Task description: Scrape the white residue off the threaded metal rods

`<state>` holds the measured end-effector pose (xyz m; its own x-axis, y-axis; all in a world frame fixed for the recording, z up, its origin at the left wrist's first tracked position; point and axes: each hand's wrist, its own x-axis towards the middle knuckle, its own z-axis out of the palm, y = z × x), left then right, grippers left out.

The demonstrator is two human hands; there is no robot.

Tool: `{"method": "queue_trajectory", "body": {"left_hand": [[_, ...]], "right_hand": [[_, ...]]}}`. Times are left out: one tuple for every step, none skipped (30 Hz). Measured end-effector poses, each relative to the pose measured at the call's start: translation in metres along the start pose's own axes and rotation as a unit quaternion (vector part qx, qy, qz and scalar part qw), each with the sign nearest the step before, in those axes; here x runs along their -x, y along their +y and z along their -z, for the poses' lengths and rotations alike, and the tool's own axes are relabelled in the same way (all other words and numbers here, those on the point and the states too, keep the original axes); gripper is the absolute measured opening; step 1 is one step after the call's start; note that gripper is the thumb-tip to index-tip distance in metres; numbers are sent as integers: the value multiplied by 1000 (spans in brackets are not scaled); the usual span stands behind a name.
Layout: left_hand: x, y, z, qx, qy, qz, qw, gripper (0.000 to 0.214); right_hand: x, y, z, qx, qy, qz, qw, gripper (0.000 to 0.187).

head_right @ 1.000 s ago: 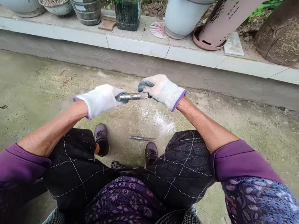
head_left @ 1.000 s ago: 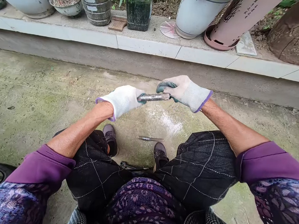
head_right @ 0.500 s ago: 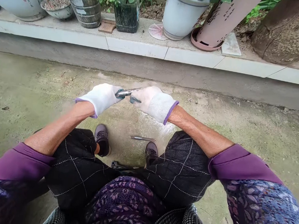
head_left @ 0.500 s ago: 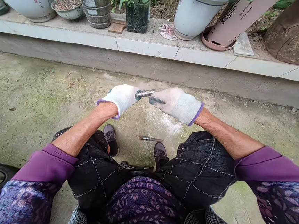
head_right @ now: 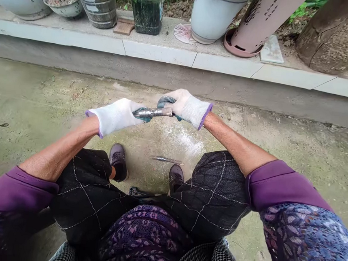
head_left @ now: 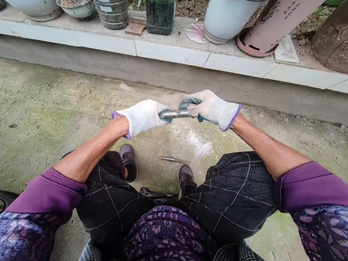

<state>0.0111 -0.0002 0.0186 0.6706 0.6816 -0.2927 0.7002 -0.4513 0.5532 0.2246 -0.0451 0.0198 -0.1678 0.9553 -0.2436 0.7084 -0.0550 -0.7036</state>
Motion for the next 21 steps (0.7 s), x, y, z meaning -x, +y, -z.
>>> {"method": "queue_trajectory", "body": {"left_hand": [[1, 1, 1, -1, 12, -2, 1000, 32], [2, 1, 2, -6, 25, -1, 1000, 35], [1, 2, 3, -12, 38, 2, 999, 36], [0, 1, 3, -20, 50, 8, 999, 37], [-1, 1, 4, -32, 61, 13, 998, 37], [-2, 0, 5, -47, 71, 17, 996, 37], [-4, 0, 6, -65, 79, 21, 994, 37], [-6, -1, 7, -86, 83, 26, 992, 36], [-8, -1, 7, -110, 80, 35, 990, 36], [-10, -2, 7, -135, 73, 47, 987, 35], [-11, -2, 6, -162, 63, 61, 983, 35], [-13, -2, 5, -188, 51, 76, 978, 35], [-15, -3, 3, -212, 40, 88, 972, 34], [-16, -3, 0, -235, 29, 93, 967, 35], [-17, -3, -2, -255, 19, 95, 962, 35], [-18, -3, -5, -272, 8, 92, 958, 35], [-18, -2, -8, -285, -2, 86, 955, 35], [-17, -2, -10, -294, -10, 77, 953, 35], [-16, 0, -11, -299, -16, 67, 952, 35], [-15, 2, -11, -299, -22, 58, 952, 35], [-13, 5, -11, -296, -28, 49, 954, 35]], "right_hand": [[0, 0, -2, -8, 3, -8, 1000, 20], [0, 0, -5, -10, 10, -14, 1000, 21], [1, -1, -7, -5, 20, -19, 1000, 22], [2, -1, -8, 5, 27, -21, 999, 23], [4, -1, -10, 19, 29, -18, 999, 23], [5, -2, -12, 36, 25, -9, 999, 23], [7, -2, -13, 56, 18, 7, 998, 23], [9, -3, -14, 78, 13, 28, 996, 23], [11, -5, -16, 104, 10, 50, 993, 23], [13, -6, -17, 132, 11, 71, 989, 22], [16, -9, -17, 161, 14, 87, 983, 20], [18, -11, -17, 189, 14, 98, 977, 19], [20, -15, -16, 214, 14, 104, 971, 18], [22, -17, -15, 235, 14, 105, 966, 18], [23, -20, -13, 254, 14, 102, 962, 19], [24, -22, -10, 271, 15, 99, 957, 19], [23, -22, -7, 286, 19, 93, 953, 20], [22, -22, -4, 296, 24, 87, 951, 19], [19, -20, 0, 295, 28, 82, 952, 19], [16, -17, 2, 279, 32, 79, 956, 19], [13, -13, 5, 253, 34, 81, 963, 19]]}}
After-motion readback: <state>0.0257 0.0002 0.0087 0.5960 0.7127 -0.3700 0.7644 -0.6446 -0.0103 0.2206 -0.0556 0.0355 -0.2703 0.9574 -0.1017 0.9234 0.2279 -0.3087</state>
